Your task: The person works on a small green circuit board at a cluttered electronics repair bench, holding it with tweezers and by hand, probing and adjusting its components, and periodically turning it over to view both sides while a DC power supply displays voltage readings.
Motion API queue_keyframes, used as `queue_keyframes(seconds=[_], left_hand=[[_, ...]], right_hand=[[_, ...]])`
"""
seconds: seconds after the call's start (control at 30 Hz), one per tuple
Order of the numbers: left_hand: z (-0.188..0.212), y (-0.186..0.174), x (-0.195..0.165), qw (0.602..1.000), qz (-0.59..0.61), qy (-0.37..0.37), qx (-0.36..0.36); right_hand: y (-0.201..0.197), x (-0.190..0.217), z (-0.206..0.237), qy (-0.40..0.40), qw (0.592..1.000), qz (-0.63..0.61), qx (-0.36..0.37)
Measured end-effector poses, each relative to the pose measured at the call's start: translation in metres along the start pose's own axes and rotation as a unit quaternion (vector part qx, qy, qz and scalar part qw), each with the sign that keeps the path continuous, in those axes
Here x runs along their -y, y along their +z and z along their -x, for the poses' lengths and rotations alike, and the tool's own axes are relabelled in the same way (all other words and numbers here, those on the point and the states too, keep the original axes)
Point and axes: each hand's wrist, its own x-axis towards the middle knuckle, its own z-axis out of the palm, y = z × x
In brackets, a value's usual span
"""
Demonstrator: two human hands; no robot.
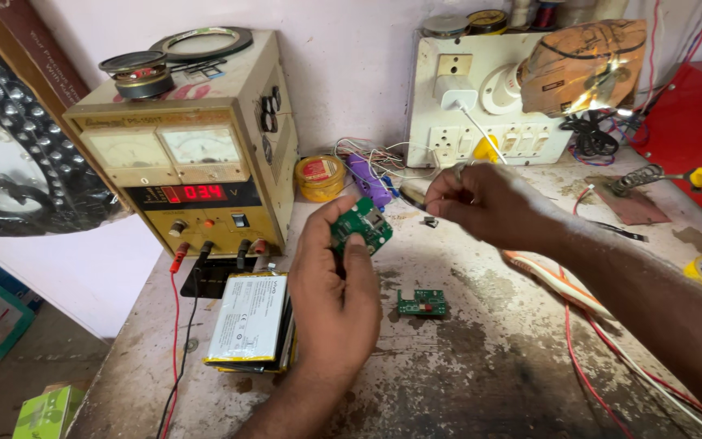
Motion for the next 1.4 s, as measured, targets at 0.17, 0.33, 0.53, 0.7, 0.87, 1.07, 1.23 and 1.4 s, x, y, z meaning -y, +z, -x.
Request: queue_keyframes(seconds=[0.17,0.33,0.53,0.7,0.87,1.07,1.23,1.4], left_hand=[[0.003,0.001,0.001,0.999,0.004,-0.026,0.022],[0.011,0.011,0.007,0.996,-0.068,0.000,0.059],[0.014,0.010,0.008,0.996,0.028,0.018,0.083],[0.018,0.016,0.008,0.988,-0.004,-0.070,0.134],[0.026,0.019,0.007,0.974,0.021,-0.040,0.221],[0.029,0.019,-0.001,0.934,-0.023,-0.107,0.340],[0.027,0.020,-0.002,0.939,-0.043,-0.088,0.329],[0.028,0.022,0.003,0.929,-0.062,-0.128,0.341]], right_hand=[[0.023,0.020,0.031,-0.126,0.962,0.239,0.032],[0.041,0.067,0.055,0.022,0.938,0.335,0.084],[0.031,0.080,0.079,0.018,0.957,0.243,0.159],[0.002,0.053,0.083,-0.007,0.966,0.252,0.055],[-0.086,0.015,0.080,0.326,0.820,0.471,0.011],[-0.101,-0.039,0.094,0.327,0.829,0.452,0.049],[-0.099,-0.042,0.094,0.344,0.839,0.421,-0.001],[-0.087,-0.020,0.091,0.324,0.848,0.418,-0.044]])
